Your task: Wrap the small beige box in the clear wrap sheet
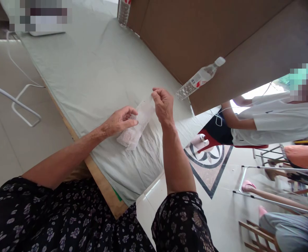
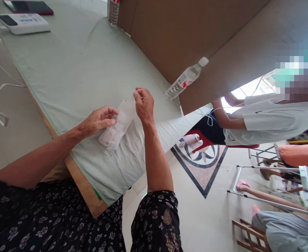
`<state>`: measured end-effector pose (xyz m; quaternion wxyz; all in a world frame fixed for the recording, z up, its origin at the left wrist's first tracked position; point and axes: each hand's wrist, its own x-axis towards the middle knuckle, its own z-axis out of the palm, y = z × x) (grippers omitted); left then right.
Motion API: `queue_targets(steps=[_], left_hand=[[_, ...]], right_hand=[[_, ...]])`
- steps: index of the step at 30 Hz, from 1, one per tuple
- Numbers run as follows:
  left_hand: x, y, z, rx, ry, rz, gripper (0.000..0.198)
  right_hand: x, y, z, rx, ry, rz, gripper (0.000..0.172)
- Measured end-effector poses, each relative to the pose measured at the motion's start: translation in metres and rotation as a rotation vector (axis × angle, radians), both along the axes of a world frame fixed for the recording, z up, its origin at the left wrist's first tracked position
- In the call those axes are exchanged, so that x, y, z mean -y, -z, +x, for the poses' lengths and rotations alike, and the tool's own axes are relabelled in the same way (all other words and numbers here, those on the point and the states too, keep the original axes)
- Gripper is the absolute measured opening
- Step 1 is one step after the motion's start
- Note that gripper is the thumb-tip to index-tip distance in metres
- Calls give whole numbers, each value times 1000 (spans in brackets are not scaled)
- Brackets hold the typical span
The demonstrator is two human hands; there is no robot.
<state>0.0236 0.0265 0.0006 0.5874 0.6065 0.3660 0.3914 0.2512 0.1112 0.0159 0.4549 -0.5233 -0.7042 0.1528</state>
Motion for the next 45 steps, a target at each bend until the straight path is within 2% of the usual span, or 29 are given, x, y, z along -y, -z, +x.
queue_targets(steps=[3,6,8,10,12,13,15,17,19,22,25,28,31,33,36,40,43,45], left_hand=[[-5,4,3,85,-7,-105,51],[-6,10,3,186,-54,-234,54],[-6,14,3,253,-86,-301,51],[-5,15,4,322,-104,-343,48],[-4,15,4,390,-95,-380,46],[-4,14,4,416,-85,-395,46],[-5,13,3,445,-83,-406,46],[-6,11,1,431,-124,-373,47],[-7,11,-1,360,-197,-288,49],[-6,10,0,110,-320,-66,53],[0,11,2,-198,-402,215,55],[5,12,2,-415,-380,367,42],[4,14,-1,-492,-335,384,15],[2,14,-5,-485,-365,377,4],[-3,13,-14,-493,-518,393,7],[-13,17,-24,-677,-716,388,17],[-20,26,-29,-793,-745,328,19],[-21,29,-32,-804,-736,332,17]], right_hand=[[13,-1,2,-81,121,-12,17],[56,-9,-8,-116,257,-5,21],[86,-13,-23,-25,229,-103,26],[104,-12,-39,101,190,-221,32],[109,-6,-50,174,175,-310,35],[107,-2,-53,171,167,-339,30],[100,7,-52,74,151,-348,18],[94,15,-44,-116,159,-296,19],[91,21,-34,-333,192,-241,21],[91,27,-23,-560,219,-247,21],[90,30,-21,-617,205,-264,21],[89,31,-24,-601,190,-246,22],[90,32,-25,-581,197,-220,21],[90,33,-23,-567,214,-204,20],[89,37,-17,-502,260,-178,20],[82,45,-6,-281,415,-185,22],[77,49,0,-78,493,-270,26],[77,46,2,-17,518,-288,31]])
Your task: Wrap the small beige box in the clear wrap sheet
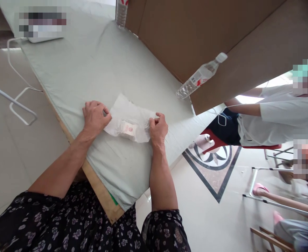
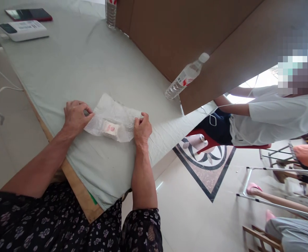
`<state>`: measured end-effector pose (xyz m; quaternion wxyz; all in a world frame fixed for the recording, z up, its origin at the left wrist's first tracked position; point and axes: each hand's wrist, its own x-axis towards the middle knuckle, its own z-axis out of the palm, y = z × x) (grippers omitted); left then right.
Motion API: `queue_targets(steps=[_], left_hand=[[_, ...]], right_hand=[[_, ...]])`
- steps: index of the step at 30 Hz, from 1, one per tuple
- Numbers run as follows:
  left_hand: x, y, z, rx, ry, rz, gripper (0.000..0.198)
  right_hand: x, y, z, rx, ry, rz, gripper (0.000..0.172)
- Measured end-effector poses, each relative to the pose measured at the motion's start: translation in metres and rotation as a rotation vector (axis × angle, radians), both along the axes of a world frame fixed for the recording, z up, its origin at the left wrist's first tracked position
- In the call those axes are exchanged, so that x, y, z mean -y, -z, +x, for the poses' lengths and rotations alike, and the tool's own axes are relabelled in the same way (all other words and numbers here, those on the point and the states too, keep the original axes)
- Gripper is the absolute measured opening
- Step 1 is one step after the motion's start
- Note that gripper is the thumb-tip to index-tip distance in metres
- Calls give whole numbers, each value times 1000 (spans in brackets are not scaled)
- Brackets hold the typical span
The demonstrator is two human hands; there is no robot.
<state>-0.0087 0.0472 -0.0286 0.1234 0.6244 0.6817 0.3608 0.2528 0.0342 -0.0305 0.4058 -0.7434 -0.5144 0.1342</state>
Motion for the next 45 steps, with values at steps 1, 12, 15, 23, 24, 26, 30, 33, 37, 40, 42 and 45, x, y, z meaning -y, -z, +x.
queue_targets(steps=[1,12,15,23,24,26,30,33,37,40,42,45], left_hand=[[1,0,-2,7,5,16,16],[37,-46,4,32,505,26,60],[45,-47,-5,142,600,-117,74],[69,-34,-26,-44,722,-126,44],[69,-32,-22,-93,707,-71,42],[67,-28,-13,-159,697,13,45],[62,-18,-2,-230,728,-55,88],[62,-10,-4,-303,756,-194,101],[66,-5,-6,-316,763,-224,104],[68,-4,-4,-313,762,-206,101],[68,-5,-2,-313,756,-194,99],[68,-10,-3,-325,761,-210,98]], right_hand=[[2,-3,0,7,10,24,33],[62,-35,-22,-210,-413,24,45],[80,-35,-15,-244,-541,57,29],[131,-36,-3,-44,-737,-97,21],[128,-36,-5,-36,-669,-63,21],[115,-35,-13,-9,-552,18,21],[77,-30,-39,155,-574,15,54],[65,-24,-49,222,-596,-42,55],[74,-15,-17,151,-328,137,49],[84,-5,29,152,-102,175,53],[88,2,55,190,-41,85,55],[92,3,71,281,-27,2,61]])
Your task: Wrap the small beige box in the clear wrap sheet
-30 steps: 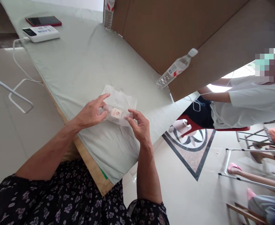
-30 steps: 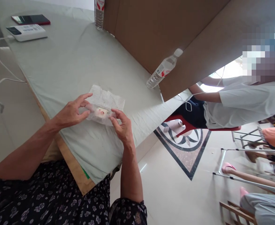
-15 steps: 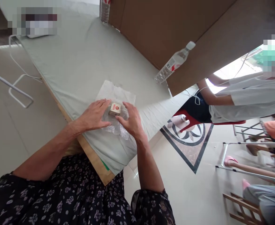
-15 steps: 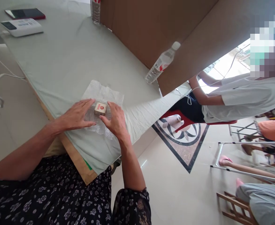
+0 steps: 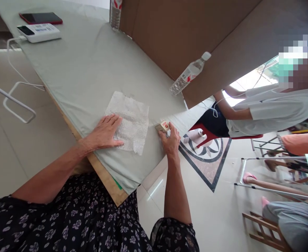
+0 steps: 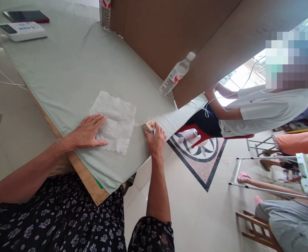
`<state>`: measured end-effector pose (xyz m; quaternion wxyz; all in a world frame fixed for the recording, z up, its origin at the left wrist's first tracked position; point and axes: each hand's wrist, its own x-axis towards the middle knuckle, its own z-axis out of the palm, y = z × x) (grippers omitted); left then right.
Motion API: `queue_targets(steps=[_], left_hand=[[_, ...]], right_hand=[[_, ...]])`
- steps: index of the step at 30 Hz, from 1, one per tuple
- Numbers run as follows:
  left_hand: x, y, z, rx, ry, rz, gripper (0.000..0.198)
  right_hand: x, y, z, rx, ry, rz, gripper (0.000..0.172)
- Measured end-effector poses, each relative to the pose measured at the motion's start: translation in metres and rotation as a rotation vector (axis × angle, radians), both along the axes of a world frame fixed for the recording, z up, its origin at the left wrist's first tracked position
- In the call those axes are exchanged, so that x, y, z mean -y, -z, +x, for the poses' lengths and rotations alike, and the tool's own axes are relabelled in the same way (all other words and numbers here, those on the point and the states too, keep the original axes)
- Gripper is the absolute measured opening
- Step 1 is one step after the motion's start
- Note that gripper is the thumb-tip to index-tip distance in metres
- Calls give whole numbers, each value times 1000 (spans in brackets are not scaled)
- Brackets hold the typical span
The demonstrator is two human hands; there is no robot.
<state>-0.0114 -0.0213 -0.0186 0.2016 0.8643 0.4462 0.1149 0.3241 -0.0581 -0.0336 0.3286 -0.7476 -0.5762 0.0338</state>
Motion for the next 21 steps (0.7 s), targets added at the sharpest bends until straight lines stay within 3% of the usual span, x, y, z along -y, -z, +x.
queue_targets(steps=[3,5,8,11,16,21], left_hand=[[-4,-12,1,15,25,3,89],[-10,-19,5,56,45,35,79],[-25,-22,15,72,75,64,75],[-40,-12,21,-9,63,43,78],[-51,3,12,-108,3,20,90],[-35,-2,4,-49,-35,41,91]], right_hand=[[4,-12,-16,40,-22,108,58],[3,-22,-42,22,-131,149,44],[-10,-28,-84,50,-417,44,42],[-29,-20,-110,98,-552,-137,52],[-38,0,-105,121,-533,-195,56],[-33,3,-98,111,-514,-193,58]])
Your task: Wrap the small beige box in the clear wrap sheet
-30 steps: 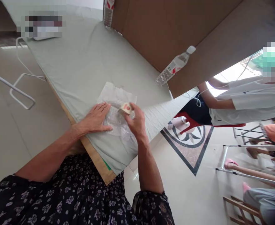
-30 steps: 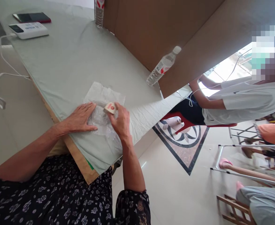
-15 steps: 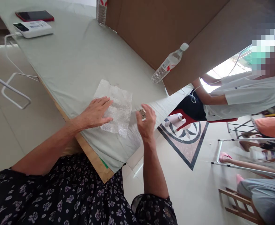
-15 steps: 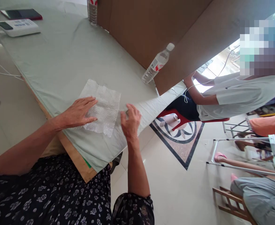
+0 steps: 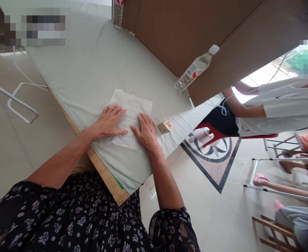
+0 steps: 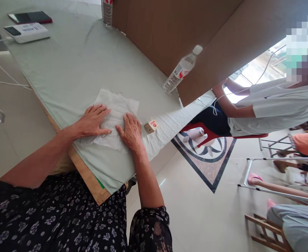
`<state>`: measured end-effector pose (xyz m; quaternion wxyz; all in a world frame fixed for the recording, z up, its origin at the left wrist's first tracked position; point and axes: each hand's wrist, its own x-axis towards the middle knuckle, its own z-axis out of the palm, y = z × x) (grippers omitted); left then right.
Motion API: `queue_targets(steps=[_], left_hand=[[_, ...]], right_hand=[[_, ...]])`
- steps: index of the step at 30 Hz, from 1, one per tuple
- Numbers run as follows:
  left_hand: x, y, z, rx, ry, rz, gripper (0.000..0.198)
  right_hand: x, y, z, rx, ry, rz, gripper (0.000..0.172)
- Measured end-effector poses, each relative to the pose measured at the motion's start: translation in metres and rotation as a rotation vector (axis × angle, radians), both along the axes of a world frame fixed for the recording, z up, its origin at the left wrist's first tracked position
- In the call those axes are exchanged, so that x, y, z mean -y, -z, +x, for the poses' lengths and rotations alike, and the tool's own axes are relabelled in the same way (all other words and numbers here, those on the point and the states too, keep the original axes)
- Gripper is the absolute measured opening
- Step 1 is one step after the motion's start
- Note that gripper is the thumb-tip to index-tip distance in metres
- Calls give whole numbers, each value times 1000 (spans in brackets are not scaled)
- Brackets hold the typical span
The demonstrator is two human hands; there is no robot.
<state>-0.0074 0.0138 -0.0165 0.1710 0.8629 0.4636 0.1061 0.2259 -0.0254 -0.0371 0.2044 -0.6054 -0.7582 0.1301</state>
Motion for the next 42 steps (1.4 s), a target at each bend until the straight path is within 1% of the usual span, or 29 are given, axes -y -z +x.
queue_targets(steps=[3,6,8,10,12,13,15,17,18,20,21,23,25,28,31,33,35,42], left_hand=[[17,-1,-9,59,-4,30,82],[28,3,-19,66,13,4,77],[30,4,-23,56,10,-12,80],[29,5,-24,45,9,-18,83],[29,3,-23,34,12,-20,84],[29,3,-23,28,15,-21,85],[30,1,-22,8,15,-24,87],[31,0,-21,-19,9,-24,89],[31,0,-21,-32,2,-21,90],[32,-1,-20,-53,-8,-18,92],[32,-1,-19,-60,-9,-17,93],[32,-2,-19,-66,-9,-20,94],[31,-1,-19,-56,-9,-20,95],[30,2,-20,-20,-9,-7,95],[30,6,-21,18,-6,12,95],[30,8,-21,33,-6,15,96],[30,8,-21,38,-5,13,96],[31,7,-21,46,-3,24,95]], right_hand=[[-2,1,-2,-2,2,1,57],[-3,-1,-4,-3,7,1,57],[0,-5,-3,-13,10,21,52],[7,-12,3,-30,43,90,42],[15,-19,16,-47,138,203,36],[19,-21,25,-50,209,257,37],[24,-20,46,-38,366,312,48],[26,-15,67,-36,494,276,60],[25,-11,75,-53,530,243,61],[24,-5,83,-118,548,211,56],[23,-4,83,-162,526,220,52],[23,-6,72,-257,428,262,47],[24,-11,51,-336,267,285,45],[23,-17,14,-389,31,271,45],[16,-11,-13,-394,-116,235,45],[11,-4,-20,-382,-161,200,45],[7,1,-21,-377,-168,166,45],[3,1,-21,-431,-169,124,46]])
